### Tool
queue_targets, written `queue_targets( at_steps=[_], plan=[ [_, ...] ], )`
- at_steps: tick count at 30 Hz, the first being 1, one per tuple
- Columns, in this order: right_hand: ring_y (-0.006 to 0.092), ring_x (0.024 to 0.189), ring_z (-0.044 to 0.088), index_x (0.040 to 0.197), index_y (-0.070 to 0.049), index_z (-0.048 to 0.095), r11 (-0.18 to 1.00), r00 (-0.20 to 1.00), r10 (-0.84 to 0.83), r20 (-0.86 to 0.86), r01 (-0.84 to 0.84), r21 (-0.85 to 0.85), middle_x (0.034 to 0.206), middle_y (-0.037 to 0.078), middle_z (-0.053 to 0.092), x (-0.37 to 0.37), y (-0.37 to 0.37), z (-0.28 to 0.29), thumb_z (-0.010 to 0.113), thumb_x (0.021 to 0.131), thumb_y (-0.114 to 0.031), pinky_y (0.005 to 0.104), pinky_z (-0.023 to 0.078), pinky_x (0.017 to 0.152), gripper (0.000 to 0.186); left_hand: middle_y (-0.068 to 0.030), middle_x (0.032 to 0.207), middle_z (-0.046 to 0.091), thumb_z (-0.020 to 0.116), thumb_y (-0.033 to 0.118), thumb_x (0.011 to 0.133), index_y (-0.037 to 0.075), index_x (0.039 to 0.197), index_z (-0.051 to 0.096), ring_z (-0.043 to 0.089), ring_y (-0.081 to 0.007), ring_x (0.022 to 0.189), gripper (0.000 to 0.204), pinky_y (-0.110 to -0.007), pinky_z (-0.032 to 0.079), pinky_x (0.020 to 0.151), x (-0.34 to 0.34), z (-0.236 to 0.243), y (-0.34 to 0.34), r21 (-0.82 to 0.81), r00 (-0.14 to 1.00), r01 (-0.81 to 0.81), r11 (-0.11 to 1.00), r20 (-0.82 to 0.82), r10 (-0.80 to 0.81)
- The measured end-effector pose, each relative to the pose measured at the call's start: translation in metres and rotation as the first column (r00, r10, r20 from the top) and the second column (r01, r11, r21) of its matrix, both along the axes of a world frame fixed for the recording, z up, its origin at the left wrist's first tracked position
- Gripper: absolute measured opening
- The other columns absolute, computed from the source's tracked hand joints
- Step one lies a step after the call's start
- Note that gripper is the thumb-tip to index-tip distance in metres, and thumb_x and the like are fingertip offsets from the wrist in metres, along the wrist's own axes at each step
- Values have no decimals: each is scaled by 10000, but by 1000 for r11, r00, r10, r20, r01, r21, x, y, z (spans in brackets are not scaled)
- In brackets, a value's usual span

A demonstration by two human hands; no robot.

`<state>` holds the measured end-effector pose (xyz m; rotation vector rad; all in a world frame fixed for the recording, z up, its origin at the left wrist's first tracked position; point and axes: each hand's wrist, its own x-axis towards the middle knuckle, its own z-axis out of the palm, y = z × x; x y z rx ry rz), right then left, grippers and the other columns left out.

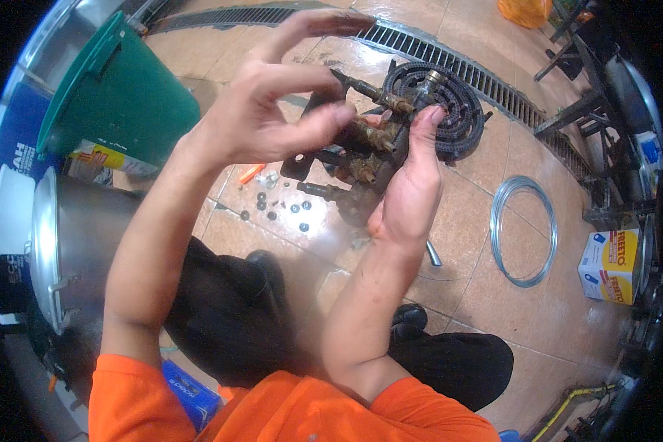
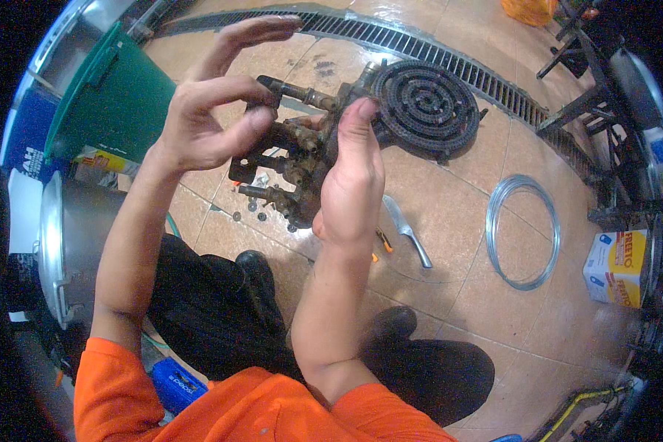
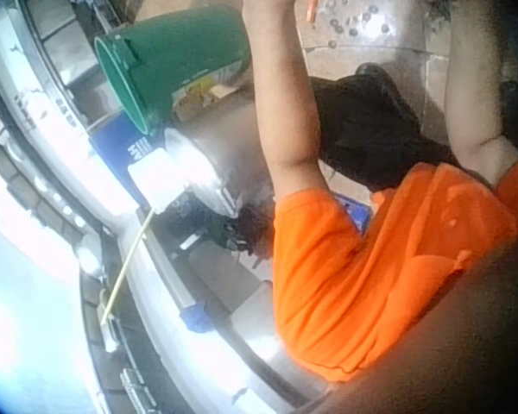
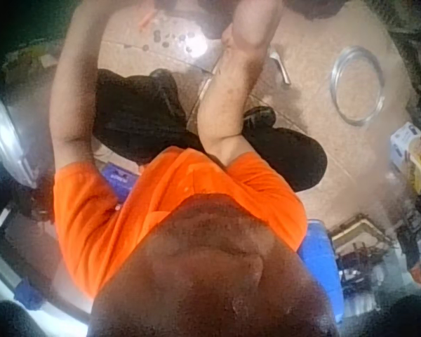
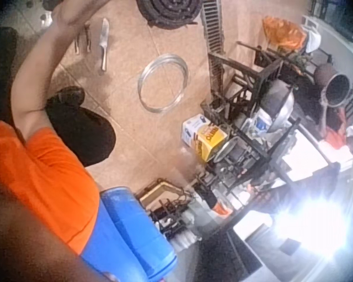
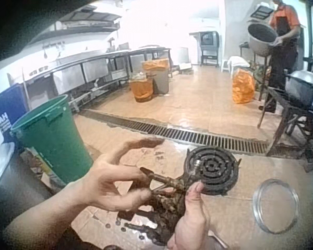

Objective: The person sits on the floor and manipulates a dirty mechanical assembly, likely a carburetor, using their hands and a pair of pliers. They rotate the object to inspect it and use the pliers to pull out a small component from the assembly.

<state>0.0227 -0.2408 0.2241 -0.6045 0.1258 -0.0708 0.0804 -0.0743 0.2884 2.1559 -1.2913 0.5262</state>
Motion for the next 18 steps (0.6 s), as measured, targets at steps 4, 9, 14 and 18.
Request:
queue_targets(
  at_steps=[4,9,14,18],
  plan=[
    [218,756,699,1004,-35,612,998,999,17,-47,-20,-57,902,115,679,-1,-1,1,381,1020,-557,340,588,596,570,-226,1374,506,774,236,716,29,913,683,491,-356,1300,300,-444,383,1068,0,6,6,-64,998,-17,998,-67,13],
    [212,731,697,1012,-44,612,994,997,-20,-74,12,-108,894,106,682,-1,-6,-2,385,1018,-561,330,579,570,564,-210,1359,515,823,196,668,52,921,686,487,-347,1306,322,-426,396,1065,-4,1,-5,-37,991,32,999,-132,-37],
    [206,724,691,1014,-54,612,995,999,-2,-50,-3,-99,874,97,682,0,-1,1,386,1021,-555,322,559,561,550,-228,1359,534,803,147,622,32,887,682,523,-366,1279,313,-444,426,1041,-1,1,-4,-38,999,29,999,23,-28],
    [202,906,677,1175,3,579,993,999,43,-17,-45,-112,1024,117,667,3,-2,-1,415,1018,-549,346,571,799,597,-262,1396,506,766,115,613,-4,848,687,476,-396,1338,275,-500,339,1127,4,3,-3,3,998,-1,1000,62,1]
  ],
)
